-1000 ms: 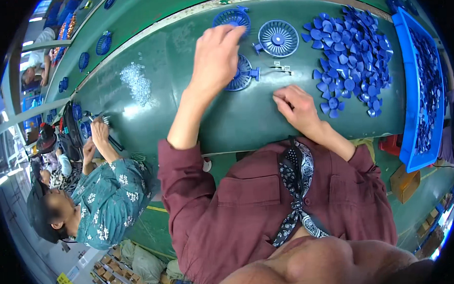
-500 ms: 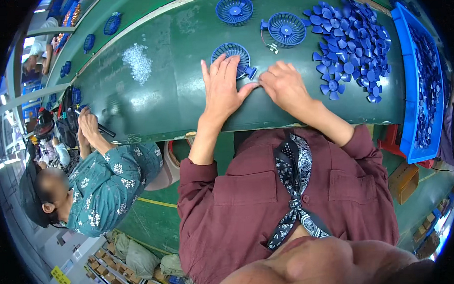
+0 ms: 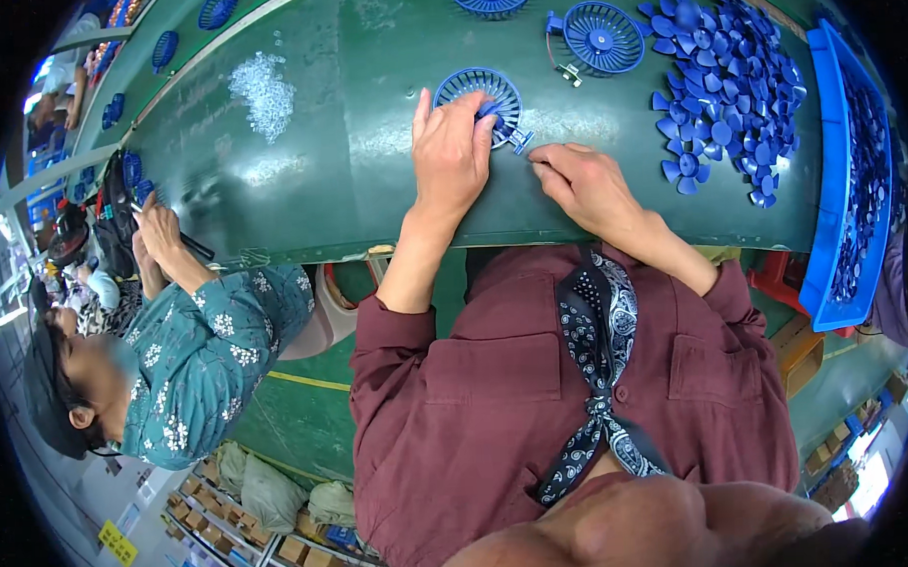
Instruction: Assembling small blue portable fans by inserting the fan blades and snapping the housing together.
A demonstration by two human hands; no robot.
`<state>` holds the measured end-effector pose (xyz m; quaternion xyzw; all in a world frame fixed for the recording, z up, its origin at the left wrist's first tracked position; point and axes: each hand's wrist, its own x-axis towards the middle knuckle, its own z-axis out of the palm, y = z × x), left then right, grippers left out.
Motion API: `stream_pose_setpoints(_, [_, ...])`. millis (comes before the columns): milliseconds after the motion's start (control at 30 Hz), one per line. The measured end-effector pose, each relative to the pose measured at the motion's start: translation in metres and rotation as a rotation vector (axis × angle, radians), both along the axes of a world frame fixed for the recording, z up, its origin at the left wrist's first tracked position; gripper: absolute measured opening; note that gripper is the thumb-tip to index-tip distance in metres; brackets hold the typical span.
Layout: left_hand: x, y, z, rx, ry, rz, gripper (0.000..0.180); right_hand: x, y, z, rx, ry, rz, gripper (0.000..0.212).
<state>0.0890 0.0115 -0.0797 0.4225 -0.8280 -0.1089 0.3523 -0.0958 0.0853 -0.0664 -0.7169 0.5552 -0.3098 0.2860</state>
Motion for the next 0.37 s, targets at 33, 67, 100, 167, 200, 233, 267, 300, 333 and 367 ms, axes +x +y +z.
stream_pose_setpoints(33, [0.000, 0.000, -0.002, -0.031, 0.004, 0.004, 0.022, 0.000, -0.001, 0.002, 0.032, -0.046, 0.005, 0.014])
stream_pose_setpoints(67, [0.000, 0.000, -0.002, -0.026, 0.006, 0.005, 0.022, -0.001, -0.002, 0.002, 0.037, -0.045, 0.006, 0.014])
stream_pose_setpoints(100, [-0.001, 0.000, -0.001, -0.061, -0.018, 0.007, 0.022, -0.002, -0.003, 0.001, 0.062, -0.087, 0.015, 0.015])
stream_pose_setpoints(167, [-0.002, 0.001, -0.001, -0.094, -0.044, 0.014, 0.022, -0.002, -0.007, 0.006, 0.089, -0.133, 0.027, 0.017])
stream_pose_setpoints(200, [-0.003, 0.001, -0.002, -0.103, -0.046, 0.019, 0.023, -0.002, -0.010, 0.014, 0.265, -0.229, -0.004, 0.017])
stream_pose_setpoints(233, [-0.003, 0.001, -0.002, -0.112, -0.048, 0.024, 0.023, -0.002, -0.012, 0.021, 0.441, -0.325, -0.036, 0.018])
stream_pose_setpoints(267, [-0.003, 0.001, -0.003, -0.111, -0.050, 0.026, 0.023, -0.003, -0.014, 0.024, 0.441, -0.327, -0.033, 0.018])
stream_pose_setpoints(300, [-0.003, 0.001, -0.003, -0.108, -0.049, 0.024, 0.024, -0.004, -0.016, 0.027, 0.450, -0.318, -0.024, 0.018])
stream_pose_setpoints(333, [-0.002, 0.001, -0.003, -0.106, -0.048, 0.022, 0.024, -0.005, -0.017, 0.028, 0.459, -0.310, -0.016, 0.019])
stream_pose_setpoints(367, [-0.002, 0.001, -0.003, -0.105, -0.049, 0.021, 0.024, -0.005, -0.017, 0.028, 0.459, -0.311, -0.016, 0.019])
